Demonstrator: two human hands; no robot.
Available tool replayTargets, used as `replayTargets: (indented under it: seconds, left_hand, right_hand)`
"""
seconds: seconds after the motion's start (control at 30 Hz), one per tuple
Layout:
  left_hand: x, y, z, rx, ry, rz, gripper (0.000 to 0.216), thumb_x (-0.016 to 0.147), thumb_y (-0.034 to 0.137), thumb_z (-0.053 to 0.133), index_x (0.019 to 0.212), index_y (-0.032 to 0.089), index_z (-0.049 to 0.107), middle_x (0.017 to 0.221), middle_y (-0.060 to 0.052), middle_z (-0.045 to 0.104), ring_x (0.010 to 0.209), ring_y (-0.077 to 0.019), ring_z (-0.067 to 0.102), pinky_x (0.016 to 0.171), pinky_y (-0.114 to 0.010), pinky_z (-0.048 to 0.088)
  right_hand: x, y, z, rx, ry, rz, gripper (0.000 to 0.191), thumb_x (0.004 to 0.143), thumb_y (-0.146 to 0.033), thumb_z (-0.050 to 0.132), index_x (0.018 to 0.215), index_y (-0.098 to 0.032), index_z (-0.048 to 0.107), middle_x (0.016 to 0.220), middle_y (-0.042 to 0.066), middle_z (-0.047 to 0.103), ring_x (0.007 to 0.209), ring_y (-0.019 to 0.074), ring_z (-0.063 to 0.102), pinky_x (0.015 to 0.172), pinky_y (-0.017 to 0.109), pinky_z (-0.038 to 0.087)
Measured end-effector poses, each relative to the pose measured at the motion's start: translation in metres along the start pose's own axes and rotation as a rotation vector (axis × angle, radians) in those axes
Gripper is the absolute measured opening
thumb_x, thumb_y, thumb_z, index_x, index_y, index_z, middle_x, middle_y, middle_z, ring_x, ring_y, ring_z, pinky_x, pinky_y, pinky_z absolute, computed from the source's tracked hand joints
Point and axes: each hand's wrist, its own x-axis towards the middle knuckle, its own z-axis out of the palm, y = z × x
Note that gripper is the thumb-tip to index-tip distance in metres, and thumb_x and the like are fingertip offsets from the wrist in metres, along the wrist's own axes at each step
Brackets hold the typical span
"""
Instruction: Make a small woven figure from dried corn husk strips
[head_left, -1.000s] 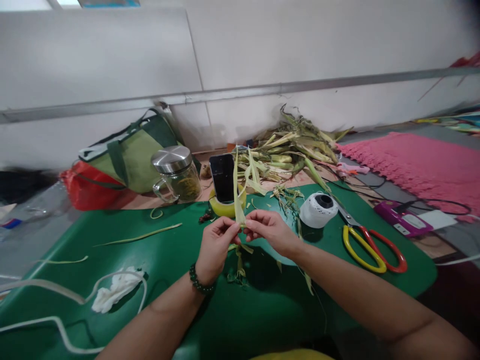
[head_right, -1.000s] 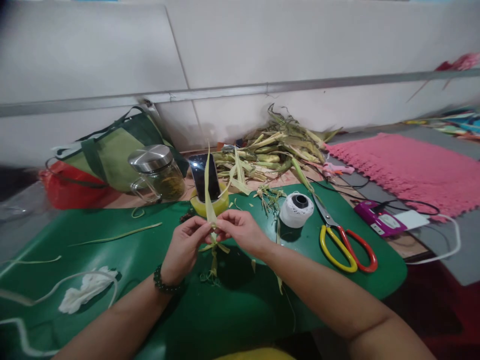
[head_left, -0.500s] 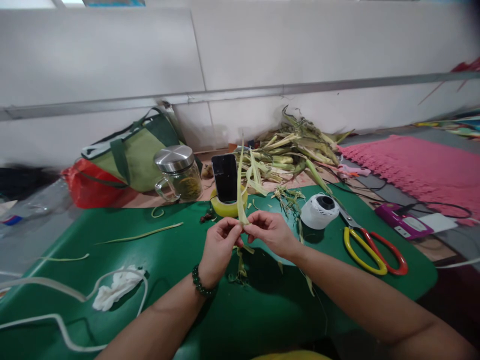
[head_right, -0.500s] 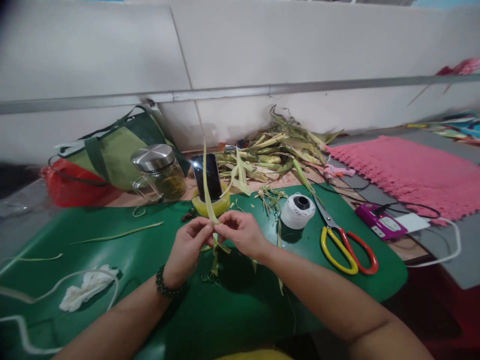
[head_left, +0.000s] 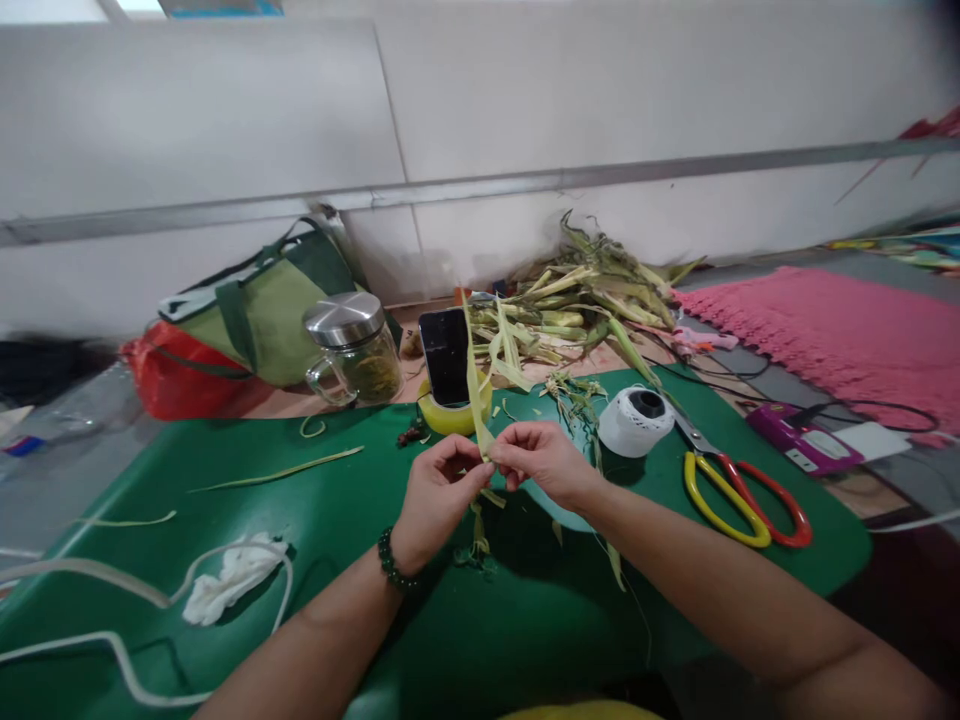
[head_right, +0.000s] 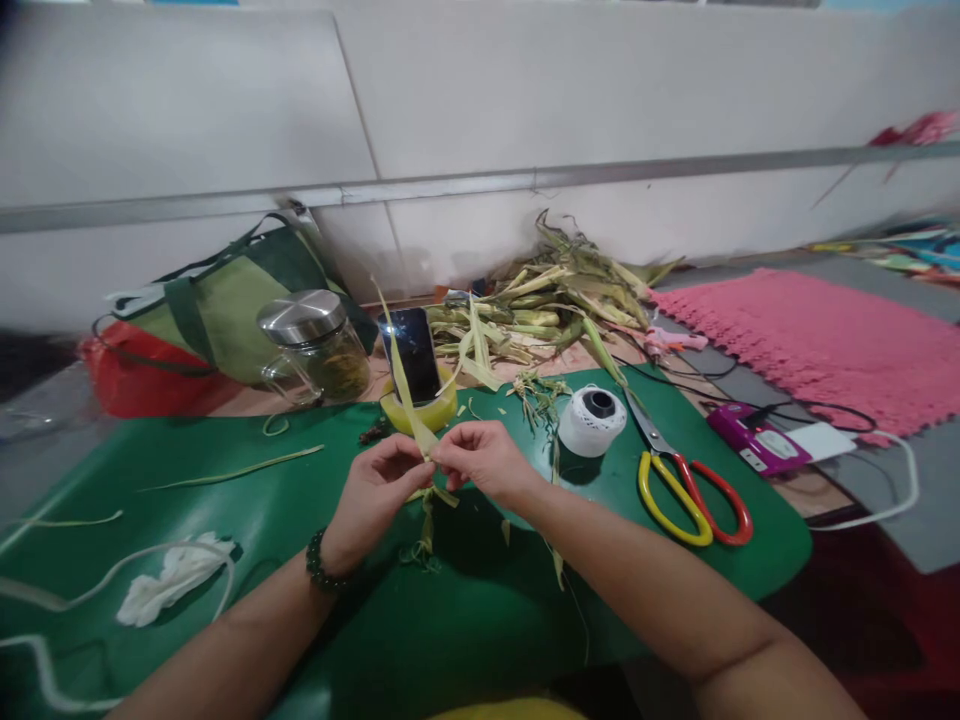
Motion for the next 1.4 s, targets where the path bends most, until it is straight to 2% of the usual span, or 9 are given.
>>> replayTargets:
  seconds: [0.17,0.33,0.53,0.7,0.9,1.17,1.4]
  left_hand:
    - [0.002,0.001,-0.002,-0.067,-0.004,-0.075,0.027,0.056,0.028,0.08,0.062,0.014,0.058,0.055,0.004,0.058,0.052,-0.0085,0.054,0.053,-0.02,0.045]
    - [0.003,0.001,-0.002,-0.157,0.025,-0.151,0.031,0.054,0.033,0.082,0.06,0.013,0.059,0.057,0.002,0.061,0.052,-0.0093,0.056,0.051,-0.02,0.047]
    - [0.001,0.003,-0.003,-0.135,-0.024,-0.163,0.023,0.059,0.03,0.077,0.062,0.013,0.062,0.058,0.001,0.063,0.051,-0.009,0.057,0.052,-0.02,0.047]
    - [0.0,0.011,-0.003,0.084,-0.076,-0.093,0.017,0.066,0.028,0.068,0.06,0.012,0.065,0.056,-0.001,0.062,0.051,-0.0118,0.06,0.053,-0.021,0.047]
    - [-0.001,0.015,-0.003,0.215,-0.127,-0.102,0.023,0.069,0.027,0.061,0.051,0.014,0.057,0.051,0.0,0.056,0.051,-0.0139,0.06,0.049,-0.02,0.044]
    - [-0.001,0.013,-0.003,0.17,-0.15,-0.135,0.023,0.07,0.03,0.059,0.054,0.014,0.055,0.055,0.001,0.055,0.05,-0.0122,0.06,0.05,-0.02,0.045]
    - [0.002,0.011,-0.006,0.083,-0.192,-0.26,0.025,0.067,0.034,0.063,0.055,0.013,0.057,0.053,-0.001,0.059,0.045,-0.0093,0.056,0.048,-0.019,0.041]
  right_hand:
    - [0.0,0.001,-0.001,-0.012,-0.026,-0.01,0.03,0.063,-0.039,0.075,0.059,-0.014,0.059,0.048,-0.004,0.057,0.04,0.006,0.05,0.041,0.019,0.039]
    - [-0.003,-0.002,0.001,0.076,-0.083,-0.114,0.027,0.06,-0.033,0.08,0.071,-0.015,0.063,0.064,-0.004,0.061,0.054,0.0076,0.058,0.056,0.022,0.049]
    - [-0.003,-0.004,-0.002,0.039,-0.123,-0.145,0.025,0.064,-0.036,0.078,0.069,-0.015,0.065,0.059,-0.003,0.062,0.051,0.0081,0.058,0.053,0.023,0.049]
    - [-0.001,-0.003,-0.007,-0.017,-0.097,-0.047,0.03,0.06,-0.038,0.08,0.063,-0.014,0.063,0.052,-0.003,0.061,0.044,0.0077,0.055,0.046,0.021,0.046]
    - [0.001,-0.003,-0.007,-0.045,-0.113,0.101,0.037,0.051,-0.039,0.084,0.056,-0.013,0.059,0.047,-0.003,0.059,0.038,0.007,0.052,0.039,0.019,0.042]
    - [0.002,-0.004,-0.008,-0.045,-0.114,0.152,0.039,0.049,-0.039,0.085,0.053,-0.013,0.056,0.042,-0.005,0.055,0.032,0.0054,0.048,0.033,0.016,0.037]
    - [0.004,0.0,-0.01,-0.049,-0.181,0.221,0.043,0.05,-0.044,0.084,0.052,-0.013,0.054,0.04,-0.005,0.054,0.031,0.0047,0.048,0.033,0.015,0.037]
